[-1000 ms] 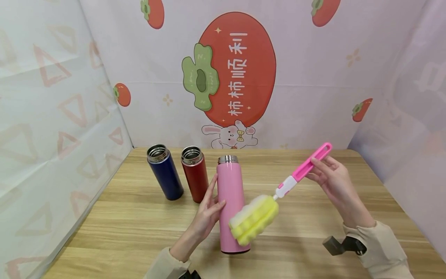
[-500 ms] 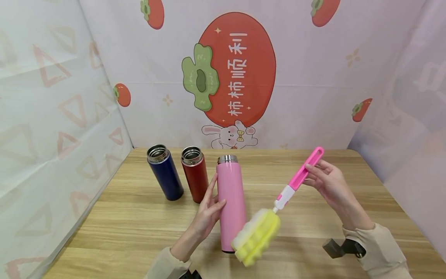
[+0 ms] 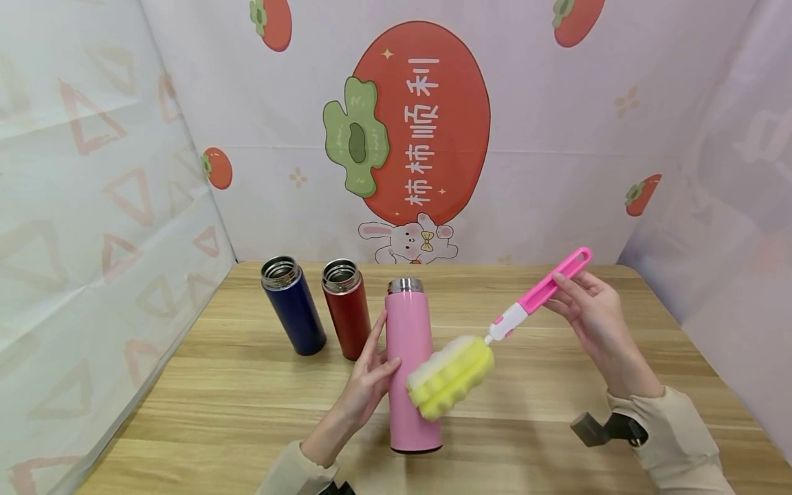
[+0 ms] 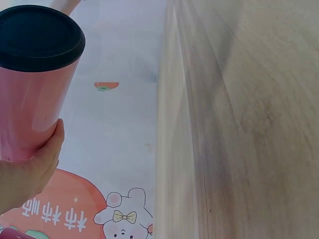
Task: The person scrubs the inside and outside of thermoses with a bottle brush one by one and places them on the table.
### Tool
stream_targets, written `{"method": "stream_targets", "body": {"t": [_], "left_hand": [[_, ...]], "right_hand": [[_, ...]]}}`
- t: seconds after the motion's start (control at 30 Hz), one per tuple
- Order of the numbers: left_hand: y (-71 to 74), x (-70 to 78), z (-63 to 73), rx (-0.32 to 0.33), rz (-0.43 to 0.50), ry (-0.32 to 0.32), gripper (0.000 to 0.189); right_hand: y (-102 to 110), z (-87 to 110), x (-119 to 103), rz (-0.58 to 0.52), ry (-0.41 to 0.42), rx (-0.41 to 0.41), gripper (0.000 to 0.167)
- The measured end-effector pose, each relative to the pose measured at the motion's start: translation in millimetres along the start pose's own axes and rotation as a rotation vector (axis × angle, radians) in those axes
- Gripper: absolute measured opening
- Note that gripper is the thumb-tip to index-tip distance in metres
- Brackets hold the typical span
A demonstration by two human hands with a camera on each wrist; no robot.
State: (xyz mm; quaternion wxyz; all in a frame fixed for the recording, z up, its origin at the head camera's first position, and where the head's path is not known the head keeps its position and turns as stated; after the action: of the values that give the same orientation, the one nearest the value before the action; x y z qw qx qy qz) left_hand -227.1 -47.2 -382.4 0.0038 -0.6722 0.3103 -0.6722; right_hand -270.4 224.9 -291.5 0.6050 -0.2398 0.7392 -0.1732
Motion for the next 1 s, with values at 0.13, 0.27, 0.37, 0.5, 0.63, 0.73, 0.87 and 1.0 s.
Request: {"method": "stream_targets", "body": {"t": [0.13, 0.27, 0.37, 0.5, 0.63, 0.73, 0.87, 1.0], "left_hand": [[1.0, -1.5, 0.6, 0.008, 0.001, 0.006, 0.073], [0.6, -2.1, 1.1, 0.002, 0.015, 0.007, 0.073], [-0.7, -2.5, 1.4, -0.013, 0.019, 0.011, 0.072], [-2.1, -3.9, 1.4, -0.031, 0.011, 0.023, 0.072], [-2.8, -6.2, 2.1, -0.043, 0.013, 0.037, 0.071], [-3.4, -7.9, 2.9, -0.052, 0.025, 0.046, 0.07], [-5.2, -8.7, 3.3, -0.07, 0.04, 0.046, 0.068], [-5.3, -9.1, 2.9, -0.06, 0.022, 0.044, 0.07]], "right_hand": [[3.9, -3.1, -7.5, -0.026, 0.035, 0.053, 0.007], [5.1, -5.5, -14.3, -0.077, 0.072, 0.083, 0.006], [6.2, -6.7, -18.5, -0.109, 0.098, 0.105, 0.006], [9.2, -7.1, -23.0, -0.124, 0.12, 0.145, 0.011], [12.3, -7.6, -27.5, -0.112, 0.148, 0.184, 0.016], [14.3, -7.8, -30.7, -0.117, 0.172, 0.205, 0.018], [15.6, -7.3, -33.4, -0.156, 0.194, 0.219, 0.016], [16.7, -6.4, -35.6, -0.155, 0.215, 0.242, 0.019]]}}
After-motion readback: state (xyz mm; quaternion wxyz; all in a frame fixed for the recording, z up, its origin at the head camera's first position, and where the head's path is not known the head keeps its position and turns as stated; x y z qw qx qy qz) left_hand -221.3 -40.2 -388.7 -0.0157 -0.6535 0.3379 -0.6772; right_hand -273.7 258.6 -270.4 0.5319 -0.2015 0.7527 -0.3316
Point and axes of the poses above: each hand's wrist, its own z-axis away from the middle knuckle, its own y-axis out of the back of the hand, x = y × z, the point moved 10 cm from there along -z, towards the middle knuckle
